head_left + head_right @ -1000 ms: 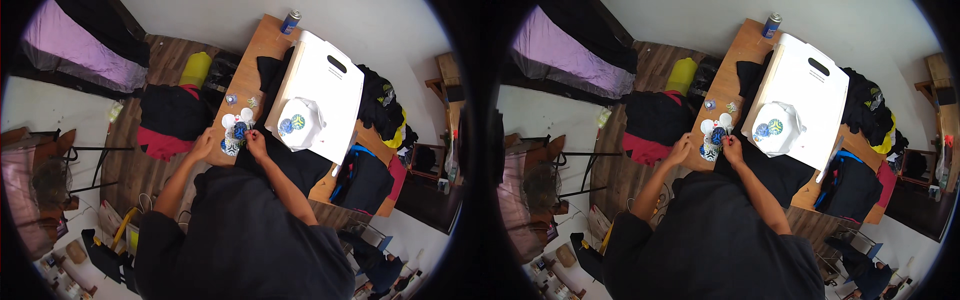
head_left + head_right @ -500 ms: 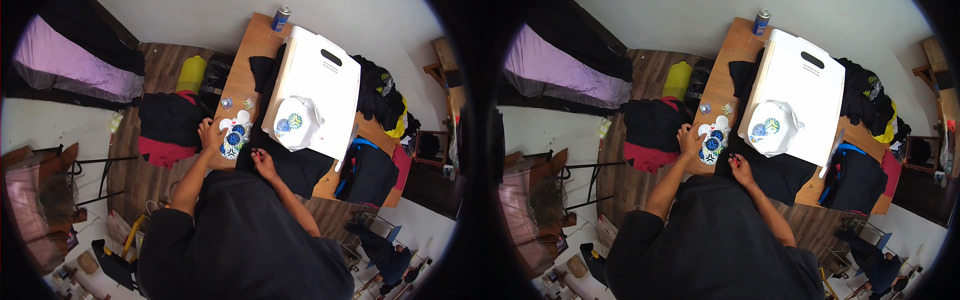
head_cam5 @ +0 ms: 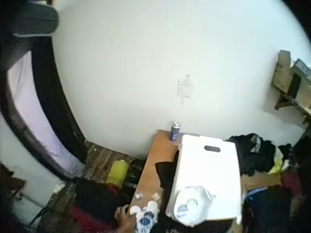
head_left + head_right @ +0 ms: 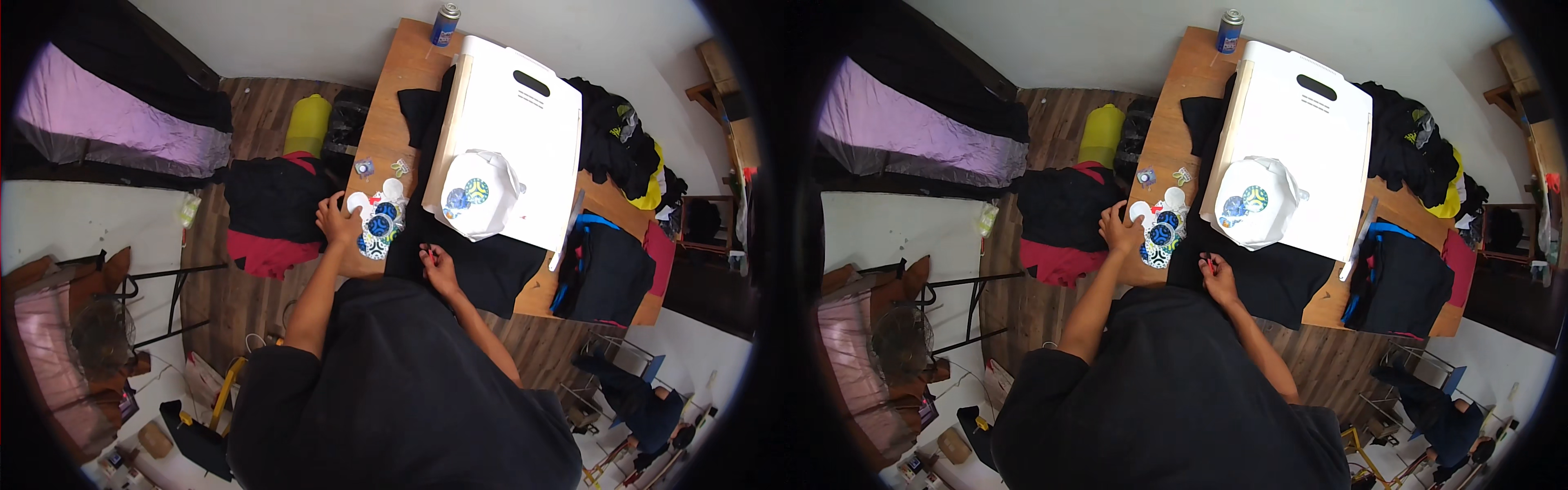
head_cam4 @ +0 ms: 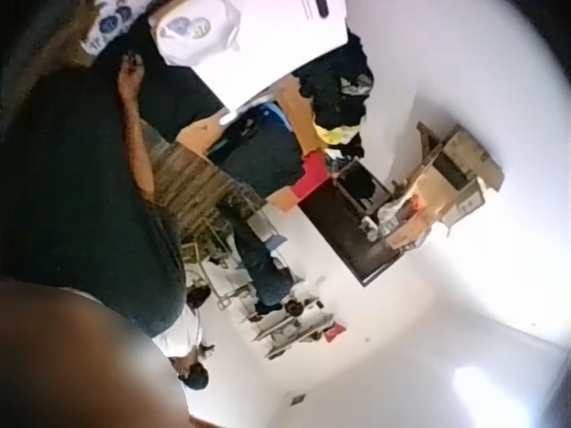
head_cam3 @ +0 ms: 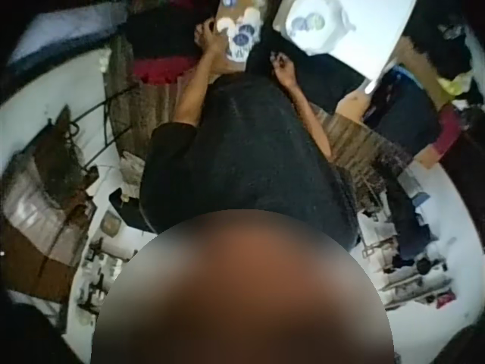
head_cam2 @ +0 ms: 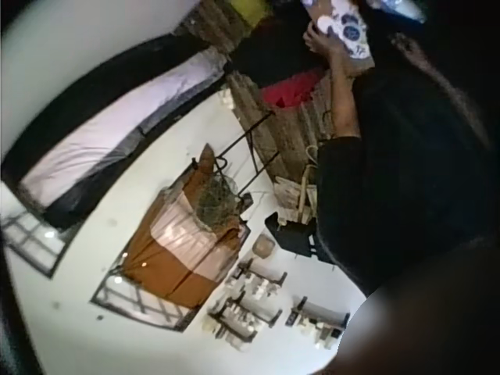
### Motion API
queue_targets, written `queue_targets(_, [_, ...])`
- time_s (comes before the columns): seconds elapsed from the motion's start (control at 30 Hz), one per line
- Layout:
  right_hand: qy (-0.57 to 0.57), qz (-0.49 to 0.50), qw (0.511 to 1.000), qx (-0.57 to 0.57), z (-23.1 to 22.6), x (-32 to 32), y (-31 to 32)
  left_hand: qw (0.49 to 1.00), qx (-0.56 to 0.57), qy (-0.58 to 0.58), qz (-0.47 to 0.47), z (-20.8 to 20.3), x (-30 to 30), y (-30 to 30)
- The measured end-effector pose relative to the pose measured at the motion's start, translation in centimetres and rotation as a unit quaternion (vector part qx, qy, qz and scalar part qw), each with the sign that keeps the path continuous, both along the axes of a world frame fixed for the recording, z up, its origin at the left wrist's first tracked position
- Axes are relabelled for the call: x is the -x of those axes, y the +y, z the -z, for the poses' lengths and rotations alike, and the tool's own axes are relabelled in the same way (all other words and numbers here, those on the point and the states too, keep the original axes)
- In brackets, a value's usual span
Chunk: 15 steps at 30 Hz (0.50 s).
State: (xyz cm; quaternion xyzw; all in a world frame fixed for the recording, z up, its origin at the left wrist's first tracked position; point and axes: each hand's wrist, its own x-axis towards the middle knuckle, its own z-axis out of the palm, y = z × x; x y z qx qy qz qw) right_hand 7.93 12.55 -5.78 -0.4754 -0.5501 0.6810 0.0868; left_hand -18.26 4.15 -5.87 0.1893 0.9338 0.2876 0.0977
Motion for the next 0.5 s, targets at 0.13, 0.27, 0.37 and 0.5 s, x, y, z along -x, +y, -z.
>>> queue_targets(0.13, [0.035,-0.009,0.999,-0.001,-0.5,0.0,-0.1,0.991,0.018,-0.132,0.03,0.8,1.7,-1.4])
queue_targets(0.27, [0.033,-0.008,0.999,-0.005,-0.9,0.1,0.0,0.988,-0.08,-0.129,0.028,2.2,2.7,-2.7])
queue_targets(0.37, [0.033,-0.007,0.999,-0.009,-0.8,0.1,0.2,0.97,-0.186,-0.155,-0.023,2.7,3.1,-2.7])
queue_targets(0.5, [-0.012,0.004,1.0,-0.009,-0.6,0.0,0.1,0.958,-0.231,-0.167,0.03,1.3,2.9,-2.6])
